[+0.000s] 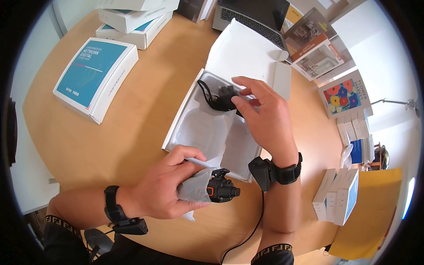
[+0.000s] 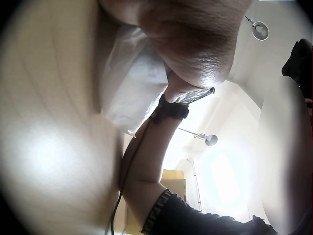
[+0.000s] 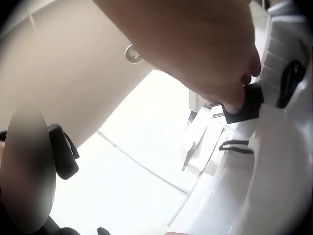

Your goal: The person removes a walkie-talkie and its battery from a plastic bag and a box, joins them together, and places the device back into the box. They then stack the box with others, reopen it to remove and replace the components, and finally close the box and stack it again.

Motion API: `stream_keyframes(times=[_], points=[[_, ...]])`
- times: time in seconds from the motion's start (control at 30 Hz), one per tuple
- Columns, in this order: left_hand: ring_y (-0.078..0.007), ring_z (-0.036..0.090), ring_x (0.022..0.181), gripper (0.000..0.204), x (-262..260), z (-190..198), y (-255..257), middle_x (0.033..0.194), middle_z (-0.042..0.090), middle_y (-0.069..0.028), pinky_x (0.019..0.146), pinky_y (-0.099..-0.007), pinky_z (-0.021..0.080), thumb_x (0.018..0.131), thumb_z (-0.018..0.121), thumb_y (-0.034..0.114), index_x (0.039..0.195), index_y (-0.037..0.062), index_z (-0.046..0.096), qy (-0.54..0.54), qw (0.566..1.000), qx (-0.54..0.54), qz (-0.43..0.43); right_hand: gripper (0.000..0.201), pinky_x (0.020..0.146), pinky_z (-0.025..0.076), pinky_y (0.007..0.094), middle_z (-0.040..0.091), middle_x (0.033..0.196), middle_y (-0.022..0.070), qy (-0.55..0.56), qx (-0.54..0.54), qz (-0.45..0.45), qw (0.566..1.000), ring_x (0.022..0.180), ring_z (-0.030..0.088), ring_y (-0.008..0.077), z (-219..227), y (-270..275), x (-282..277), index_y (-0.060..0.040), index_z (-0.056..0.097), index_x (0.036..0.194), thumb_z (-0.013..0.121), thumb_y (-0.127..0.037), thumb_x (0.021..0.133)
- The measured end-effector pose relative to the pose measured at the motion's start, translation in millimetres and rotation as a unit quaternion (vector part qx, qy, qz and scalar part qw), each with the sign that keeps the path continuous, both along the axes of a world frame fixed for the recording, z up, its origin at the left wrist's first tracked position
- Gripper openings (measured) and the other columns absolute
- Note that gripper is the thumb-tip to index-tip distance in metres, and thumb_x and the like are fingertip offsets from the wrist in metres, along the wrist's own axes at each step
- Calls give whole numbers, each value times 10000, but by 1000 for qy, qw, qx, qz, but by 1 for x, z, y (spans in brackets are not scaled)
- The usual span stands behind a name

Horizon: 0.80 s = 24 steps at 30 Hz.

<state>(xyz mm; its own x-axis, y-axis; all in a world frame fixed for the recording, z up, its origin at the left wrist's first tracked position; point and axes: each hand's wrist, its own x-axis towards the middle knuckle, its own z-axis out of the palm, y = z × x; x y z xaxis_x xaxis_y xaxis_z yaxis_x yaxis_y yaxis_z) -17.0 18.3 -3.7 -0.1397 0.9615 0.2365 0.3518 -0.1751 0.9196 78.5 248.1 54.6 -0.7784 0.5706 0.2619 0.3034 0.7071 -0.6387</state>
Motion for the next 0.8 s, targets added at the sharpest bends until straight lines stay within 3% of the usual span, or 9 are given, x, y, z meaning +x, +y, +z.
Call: stream_keyframes(times=[0.1, 0.17, 0.3, 0.37, 0.47, 0.57, 0.8], points=[[-269, 590, 1045, 512, 1, -1, 1, 1281, 495, -140, 875, -362, 512, 782, 844, 281, 1161, -2, 648, -1, 1000, 1, -1, 295, 781, 560, 310, 720, 1065, 82, -18, -37, -1, 999, 899, 688, 186, 0, 3, 2, -77, 698, 1206, 714, -85, 912], [-302, 646, 916, 451, 1, -2, 2, 1274, 476, -131, 805, -386, 544, 784, 822, 216, 1123, -7, 623, 5, 999, 35, 9, 291, 783, 560, 311, 726, 1046, 96, -42, -38, -4, 998, 887, 692, 188, 0, 5, 5, -72, 699, 1205, 711, -92, 915], [-305, 645, 920, 453, 1, -2, 2, 1274, 475, -133, 808, -388, 544, 783, 822, 213, 1122, -9, 622, 6, 999, 36, 10, 305, 787, 561, 320, 743, 1008, 134, -78, -35, 23, 996, 851, 700, 197, -1, 4, 7, -63, 691, 1227, 701, -105, 925], [-266, 586, 1044, 507, 1, -1, 1, 1283, 486, -135, 871, -361, 517, 770, 851, 251, 1161, -1, 648, -5, 1000, 10, 1, 314, 799, 561, 325, 746, 1017, 140, -94, -24, 33, 995, 857, 702, 201, 1, 2, 7, -61, 684, 1239, 697, -105, 928], [-267, 585, 1049, 510, 1, -2, 1, 1281, 485, -136, 869, -359, 517, 768, 852, 249, 1162, -1, 646, -4, 1000, 11, 1, 338, 822, 561, 334, 749, 1038, 152, -97, -18, 57, 993, 882, 710, 215, -2, 1, 7, -62, 667, 1267, 691, -105, 932], [-310, 642, 932, 453, 1, -2, 2, 1260, 475, -135, 816, -391, 542, 780, 817, 200, 1129, -11, 620, 6, 999, 40, 11, 364, 841, 560, 339, 749, 1058, 162, -82, -33, 70, 994, 920, 721, 232, -3, 2, 7, -68, 646, 1297, 682, -102, 937], [-311, 636, 924, 452, 1, -3, 3, 1253, 477, -134, 810, -392, 541, 780, 813, 198, 1131, -11, 620, 2, 999, 45, 9, 334, 814, 561, 360, 746, 1014, 170, -121, 31, 62, 990, 919, 729, 304, 1, 1, 7, -75, 628, 1311, 616, -106, 978]])
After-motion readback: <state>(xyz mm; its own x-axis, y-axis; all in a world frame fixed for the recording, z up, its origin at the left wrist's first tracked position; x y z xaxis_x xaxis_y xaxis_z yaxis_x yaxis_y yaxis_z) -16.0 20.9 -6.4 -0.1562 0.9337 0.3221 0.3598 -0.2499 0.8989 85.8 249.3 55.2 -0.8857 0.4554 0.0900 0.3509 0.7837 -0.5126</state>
